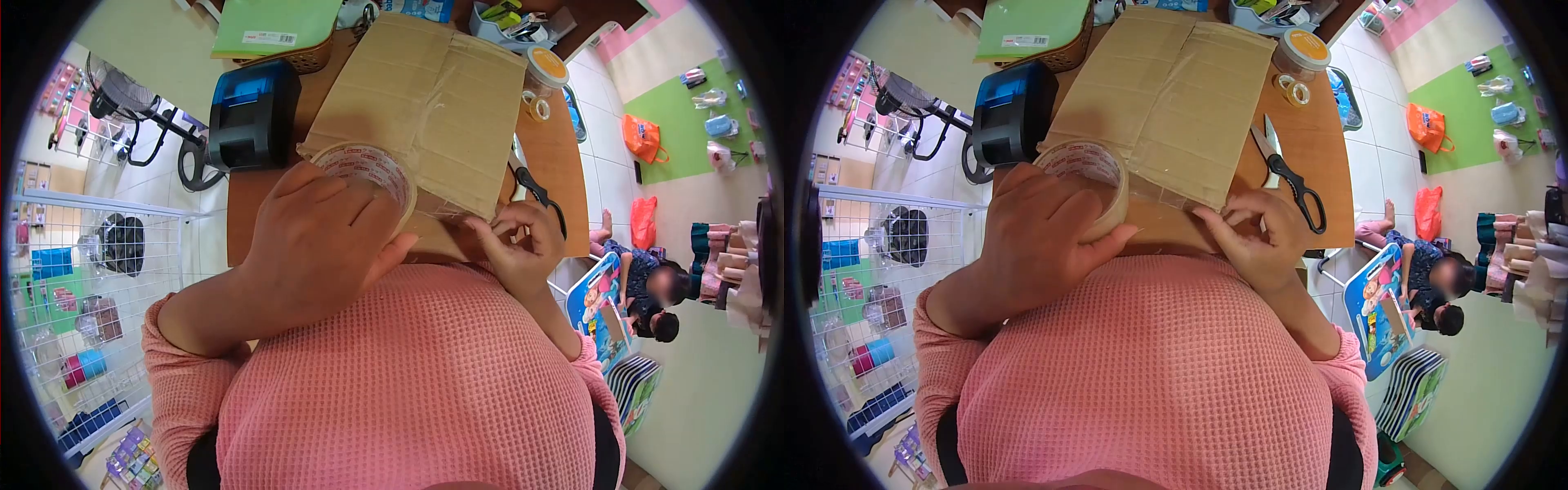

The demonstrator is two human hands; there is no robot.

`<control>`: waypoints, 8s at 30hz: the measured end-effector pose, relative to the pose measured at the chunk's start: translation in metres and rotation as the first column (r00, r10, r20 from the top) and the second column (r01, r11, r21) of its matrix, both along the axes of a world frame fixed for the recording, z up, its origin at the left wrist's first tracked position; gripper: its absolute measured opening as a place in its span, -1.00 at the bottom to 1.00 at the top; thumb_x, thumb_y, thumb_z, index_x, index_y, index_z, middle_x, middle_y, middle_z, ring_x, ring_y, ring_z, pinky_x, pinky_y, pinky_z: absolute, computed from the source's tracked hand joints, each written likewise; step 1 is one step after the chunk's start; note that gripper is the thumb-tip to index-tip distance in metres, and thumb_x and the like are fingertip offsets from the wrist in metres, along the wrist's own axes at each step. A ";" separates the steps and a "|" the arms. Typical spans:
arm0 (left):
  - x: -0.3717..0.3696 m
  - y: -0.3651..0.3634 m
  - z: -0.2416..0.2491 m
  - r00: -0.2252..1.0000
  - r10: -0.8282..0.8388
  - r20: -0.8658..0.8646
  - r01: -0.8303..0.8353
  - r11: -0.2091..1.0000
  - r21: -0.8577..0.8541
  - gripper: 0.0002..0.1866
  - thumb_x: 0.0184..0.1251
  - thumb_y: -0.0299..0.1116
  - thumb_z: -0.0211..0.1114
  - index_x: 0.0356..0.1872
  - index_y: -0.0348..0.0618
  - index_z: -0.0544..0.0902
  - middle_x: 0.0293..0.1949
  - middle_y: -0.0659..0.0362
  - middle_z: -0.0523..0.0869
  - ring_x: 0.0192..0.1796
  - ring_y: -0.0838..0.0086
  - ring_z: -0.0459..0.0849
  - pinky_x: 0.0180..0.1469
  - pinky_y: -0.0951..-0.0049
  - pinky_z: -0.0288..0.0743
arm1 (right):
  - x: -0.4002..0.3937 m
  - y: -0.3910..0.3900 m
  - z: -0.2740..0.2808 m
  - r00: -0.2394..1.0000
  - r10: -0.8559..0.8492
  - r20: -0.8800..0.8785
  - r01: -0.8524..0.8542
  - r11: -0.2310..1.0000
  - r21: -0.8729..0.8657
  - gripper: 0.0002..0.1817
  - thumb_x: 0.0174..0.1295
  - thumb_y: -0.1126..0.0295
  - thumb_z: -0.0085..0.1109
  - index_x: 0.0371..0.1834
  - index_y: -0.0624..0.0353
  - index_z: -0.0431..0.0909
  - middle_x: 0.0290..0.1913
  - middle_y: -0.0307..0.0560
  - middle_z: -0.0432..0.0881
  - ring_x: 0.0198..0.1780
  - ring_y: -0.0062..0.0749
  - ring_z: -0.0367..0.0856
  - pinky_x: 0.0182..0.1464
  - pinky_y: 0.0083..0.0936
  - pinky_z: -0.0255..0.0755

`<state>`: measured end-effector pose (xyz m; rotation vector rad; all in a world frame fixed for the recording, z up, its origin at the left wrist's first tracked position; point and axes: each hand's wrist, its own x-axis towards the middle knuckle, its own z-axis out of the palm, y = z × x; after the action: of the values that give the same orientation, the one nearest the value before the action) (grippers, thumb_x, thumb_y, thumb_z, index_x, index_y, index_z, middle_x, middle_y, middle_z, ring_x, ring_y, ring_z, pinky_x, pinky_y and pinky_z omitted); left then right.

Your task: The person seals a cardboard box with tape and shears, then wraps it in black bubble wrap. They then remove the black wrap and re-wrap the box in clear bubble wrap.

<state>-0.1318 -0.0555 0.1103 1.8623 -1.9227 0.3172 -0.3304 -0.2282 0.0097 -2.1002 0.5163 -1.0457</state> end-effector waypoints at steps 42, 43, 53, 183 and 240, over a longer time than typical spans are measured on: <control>-0.011 -0.002 -0.006 0.996 0.053 0.075 -0.054 0.999 0.005 -0.64 -0.10 -0.24 0.63 -0.30 -0.13 0.68 -0.41 0.22 0.66 -0.38 0.36 0.61 -0.23 0.29 0.41 | 0.013 -0.031 -0.013 0.988 0.156 0.012 -0.151 0.971 -0.187 -0.68 0.05 0.18 0.55 -0.15 0.01 0.80 0.12 -0.19 0.79 0.35 -0.12 0.52 0.34 -0.30 0.13; -0.011 -0.002 -0.007 0.996 0.054 0.075 -0.054 0.998 0.007 -0.64 -0.10 -0.24 0.63 -0.30 -0.13 0.68 -0.41 0.22 0.66 -0.38 0.36 0.61 -0.23 0.29 0.41 | 0.013 -0.032 -0.013 0.988 0.157 0.013 -0.152 0.971 -0.186 -0.68 0.05 0.18 0.55 -0.15 0.01 0.80 0.12 -0.19 0.79 0.35 -0.12 0.52 0.34 -0.30 0.13; -0.012 0.007 -0.007 0.991 0.136 0.011 -0.135 0.971 0.196 -0.61 0.03 -0.17 0.59 -0.25 -0.18 0.66 -0.31 0.11 0.71 -0.28 0.25 0.70 -0.16 0.21 0.51 | 0.015 -0.031 -0.011 0.990 0.143 0.002 -0.139 0.963 -0.230 -0.70 0.02 0.24 0.57 -0.19 0.03 0.78 0.07 -0.20 0.80 0.28 -0.15 0.57 0.29 -0.31 0.18; 0.070 0.027 -0.037 0.975 0.219 -0.021 -0.220 0.973 -0.076 -0.42 -0.06 -0.13 0.65 0.07 0.03 0.68 0.03 0.28 0.71 0.04 0.40 0.69 0.07 0.16 0.12 | -0.005 -0.053 -0.008 0.971 0.221 0.094 -0.209 0.969 -0.131 -0.78 0.25 0.56 0.29 -0.04 0.22 0.75 0.14 0.18 0.69 0.16 -0.18 0.70 0.15 -0.34 0.60; 0.059 0.042 -0.022 0.919 0.367 -0.142 -0.371 0.929 -0.004 -0.36 -0.11 -0.08 0.68 0.03 -0.13 0.68 0.07 0.10 0.72 0.19 0.13 0.65 0.23 0.14 0.40 | 0.112 0.024 0.067 0.911 0.291 -0.293 -0.406 0.756 -0.513 -0.67 0.04 0.33 0.43 -0.11 0.12 0.68 -0.07 -0.24 0.67 0.07 -0.28 0.60 0.28 -0.06 0.49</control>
<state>-0.0727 -0.0136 0.0880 2.1619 -1.4596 0.3201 -0.2184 -0.2045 0.0766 -2.7064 -0.1431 -0.8317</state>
